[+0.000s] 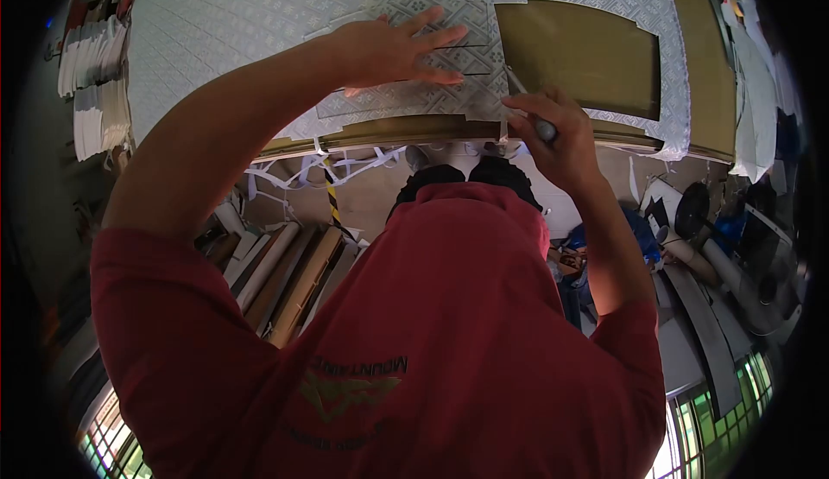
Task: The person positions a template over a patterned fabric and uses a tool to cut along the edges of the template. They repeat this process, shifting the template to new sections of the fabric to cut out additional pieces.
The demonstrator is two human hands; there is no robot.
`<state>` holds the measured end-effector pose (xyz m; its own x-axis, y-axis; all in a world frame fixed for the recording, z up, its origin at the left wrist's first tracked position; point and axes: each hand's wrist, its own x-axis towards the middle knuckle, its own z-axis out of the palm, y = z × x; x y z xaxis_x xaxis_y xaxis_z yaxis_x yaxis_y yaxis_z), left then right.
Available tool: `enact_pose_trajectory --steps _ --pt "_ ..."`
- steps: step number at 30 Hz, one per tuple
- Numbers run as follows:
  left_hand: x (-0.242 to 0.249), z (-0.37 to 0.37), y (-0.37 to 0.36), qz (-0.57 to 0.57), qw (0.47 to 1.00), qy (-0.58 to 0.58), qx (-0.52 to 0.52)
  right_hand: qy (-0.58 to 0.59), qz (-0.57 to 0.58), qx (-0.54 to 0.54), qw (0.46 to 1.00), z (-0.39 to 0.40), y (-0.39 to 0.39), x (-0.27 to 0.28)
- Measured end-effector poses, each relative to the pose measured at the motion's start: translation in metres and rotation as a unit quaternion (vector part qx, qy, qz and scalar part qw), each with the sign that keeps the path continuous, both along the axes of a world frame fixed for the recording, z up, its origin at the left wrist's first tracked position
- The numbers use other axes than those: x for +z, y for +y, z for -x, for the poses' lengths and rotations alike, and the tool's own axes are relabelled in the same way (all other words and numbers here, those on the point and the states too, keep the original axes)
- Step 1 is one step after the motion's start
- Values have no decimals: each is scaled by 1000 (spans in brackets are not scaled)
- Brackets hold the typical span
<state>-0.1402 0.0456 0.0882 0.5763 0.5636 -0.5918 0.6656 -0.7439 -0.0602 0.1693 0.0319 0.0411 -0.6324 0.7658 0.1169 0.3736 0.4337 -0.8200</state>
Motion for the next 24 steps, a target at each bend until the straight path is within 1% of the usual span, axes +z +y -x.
enact_pose_trajectory --steps 2,3,5,6,8,11,14,18,20,24 --pt "1 2 -1 15 1000 -1 -5 46 8 2 999 0 3 5" --pt "2 3 -2 11 1000 -8 2 38 5 10 999 0 3 7" --pt "4 2 -3 12 1000 5 -8 21 121 -21 992 0 4 12" --pt "1 5 -3 7 1000 2 -5 17 117 -18 993 0 6 16" --pt "-4 9 -2 28 999 -18 5 -42 87 28 995 0 12 23" --pt "-6 10 -4 22 999 -36 13 -66 54 57 995 0 23 22" --pt "-5 9 -5 4 1000 -27 2 -97 82 80 989 7 34 36" --pt "-4 8 -6 11 1000 -25 14 -89 81 117 986 14 44 39" --pt "-7 9 -6 6 999 -37 13 -106 76 149 980 18 46 45" --pt "-7 8 -7 7 999 -35 20 -90 68 164 980 23 49 45"
